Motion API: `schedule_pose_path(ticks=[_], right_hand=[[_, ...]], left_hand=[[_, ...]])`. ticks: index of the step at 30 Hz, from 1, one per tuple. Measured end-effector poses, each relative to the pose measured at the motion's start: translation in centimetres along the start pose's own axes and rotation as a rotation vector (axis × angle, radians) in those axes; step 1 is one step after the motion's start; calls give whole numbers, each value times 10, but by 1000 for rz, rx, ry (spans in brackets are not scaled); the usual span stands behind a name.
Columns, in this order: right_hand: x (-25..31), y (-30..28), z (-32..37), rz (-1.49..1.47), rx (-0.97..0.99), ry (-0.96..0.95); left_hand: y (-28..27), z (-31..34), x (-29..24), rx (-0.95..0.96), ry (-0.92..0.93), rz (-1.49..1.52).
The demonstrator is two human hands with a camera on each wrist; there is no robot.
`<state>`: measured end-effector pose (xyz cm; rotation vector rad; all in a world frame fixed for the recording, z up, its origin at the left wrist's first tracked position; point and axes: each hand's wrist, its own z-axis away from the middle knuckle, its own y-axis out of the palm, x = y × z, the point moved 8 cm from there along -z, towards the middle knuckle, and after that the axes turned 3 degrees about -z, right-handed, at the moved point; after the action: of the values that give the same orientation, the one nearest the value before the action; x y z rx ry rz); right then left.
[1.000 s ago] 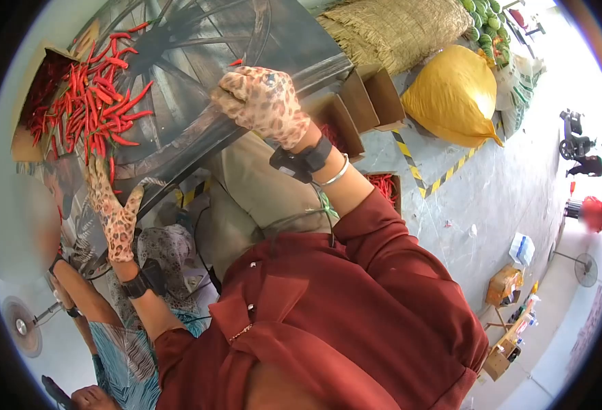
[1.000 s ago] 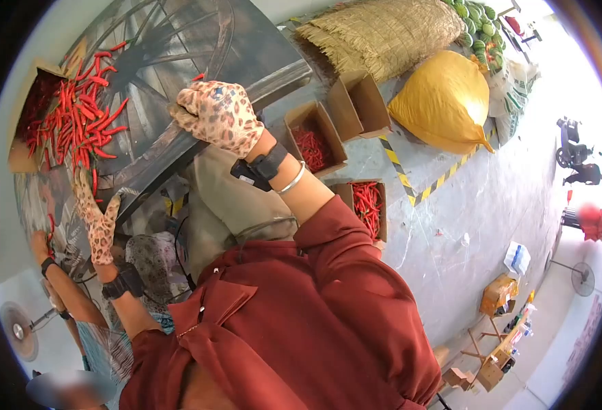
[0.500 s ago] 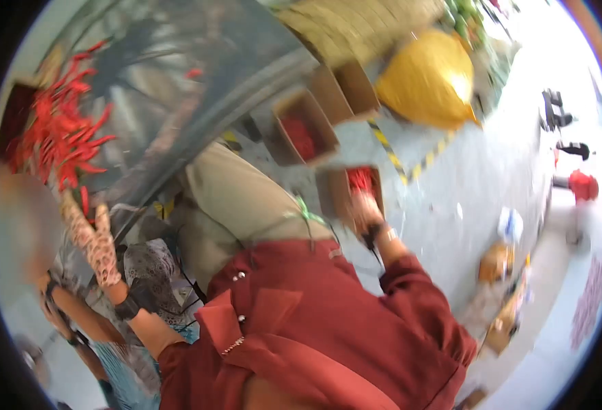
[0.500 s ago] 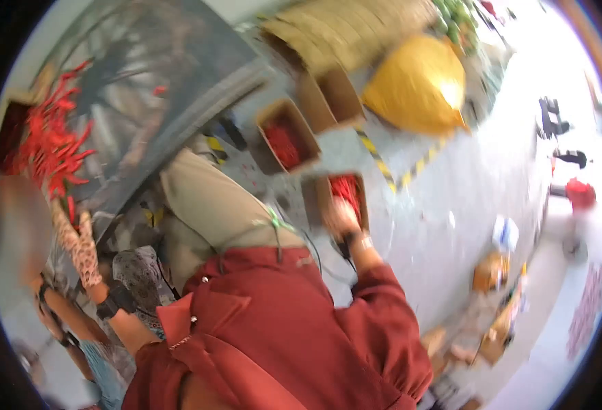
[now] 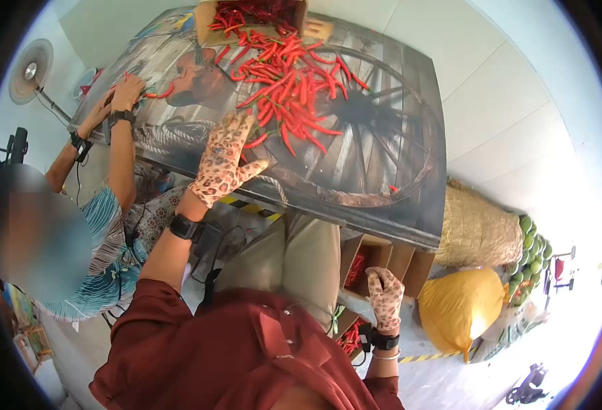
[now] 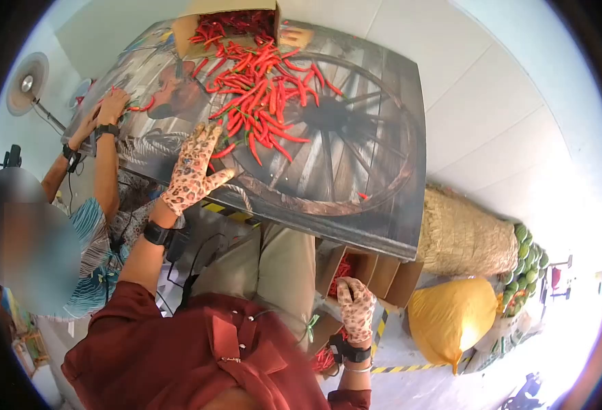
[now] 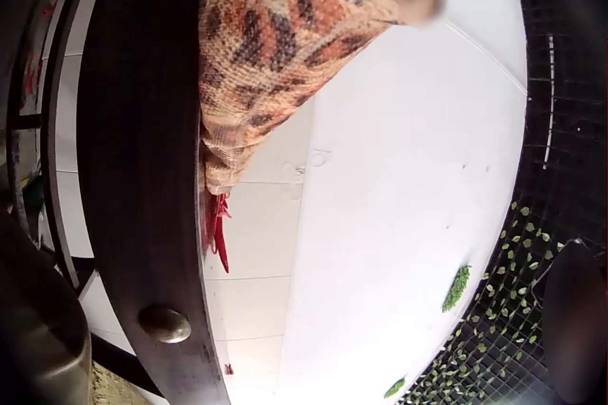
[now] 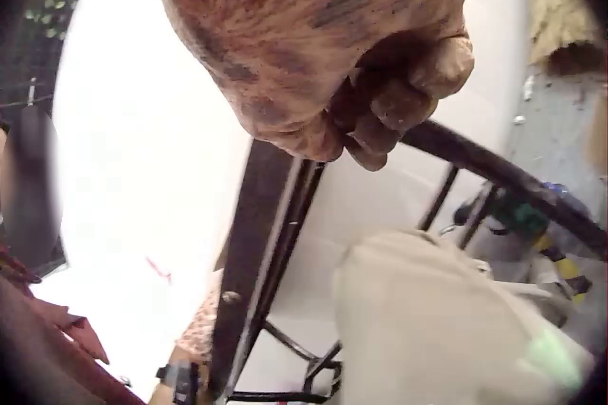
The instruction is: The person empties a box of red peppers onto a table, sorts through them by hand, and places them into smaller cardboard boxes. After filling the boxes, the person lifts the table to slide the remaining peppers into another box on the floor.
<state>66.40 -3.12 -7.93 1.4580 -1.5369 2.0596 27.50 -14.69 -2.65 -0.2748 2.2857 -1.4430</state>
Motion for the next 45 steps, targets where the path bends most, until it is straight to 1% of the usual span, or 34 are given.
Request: schedule_pose_path(ticks=[1,2,3,5,6,7,9,10,11,13,14,15,17,18,20,21,23,25,27,29,30,31,32,33,34,35,37,38,39,41,42,43,45], right_hand=[[18,0,-10,-26,16,-59],[43,0,-15,115,23,-378],[51,-1,-23,122,27,-387],[80,-2,-34,150,60,-514],[98,-5,-39,222,46,-575],[99,-4,-53,129,102,-427],[115,-2,-71,129,137,-420],[118,0,-83,40,183,-300],[120,1,-93,49,190,-306],[138,5,-103,252,154,-609],[149,6,-113,205,209,-493],[155,8,-124,217,210,-495],[168,10,-147,169,194,-513],[169,12,-161,180,198,-513],[164,13,-198,98,182,-445],[167,15,-216,105,185,-447],[171,17,-251,286,121,-455],[160,23,-292,308,114,-441],[160,30,-326,330,104,-427],[155,39,-353,414,69,-315],[149,45,-365,351,112,-280],[150,54,-375,351,118,-283],[146,64,-384,347,151,-237],[141,70,-390,344,182,-189],[153,83,-384,325,230,-198],[163,93,-381,326,233,-195],[195,126,-363,230,388,-396],[207,139,-352,179,445,-471],[216,147,-345,177,451,-472],[223,165,-331,413,518,-478],[226,168,-327,423,513,-521],[225,172,-325,424,511,-527],[214,181,-320,687,457,-503]], left_hand=[[2,-1,1,29,-8,3],[4,-2,3,44,-19,7],[3,-2,4,36,-27,11],[4,-4,5,76,-4,3],[5,-7,7,95,8,16],[7,-12,12,93,1,22],[16,-27,21,73,65,7],[20,-36,27,61,61,-3],[25,-47,33,56,51,2],[30,-67,44,-2,30,16],[33,-78,49,31,-18,24],[37,-88,53,26,-20,34],[45,-105,69,-22,-112,11],[49,-112,74,4,-141,17],[50,-116,77,-13,-153,27],[50,-119,79,-27,-159,28],[51,-118,79,-27,-167,40],[52,-118,80,-44,-143,58],[52,-117,80,-41,-156,81],[57,-116,82,-38,-131,61],[57,-114,82,-60,-128,70],[56,-114,83,-60,-134,68],[56,-114,82,-44,-132,62],[56,-114,80,-28,-128,57],[54,-114,79,-19,-135,60],[57,-115,80,-15,-137,62],[58,-113,80,-59,-106,61],[56,-113,79,-46,-111,70],[57,-113,81,-44,-116,67],[54,-113,80,-74,-92,99],[56,-114,81,-41,-114,108],[53,-115,80,-47,-115,106],[51,-114,77,-8,-119,89]])
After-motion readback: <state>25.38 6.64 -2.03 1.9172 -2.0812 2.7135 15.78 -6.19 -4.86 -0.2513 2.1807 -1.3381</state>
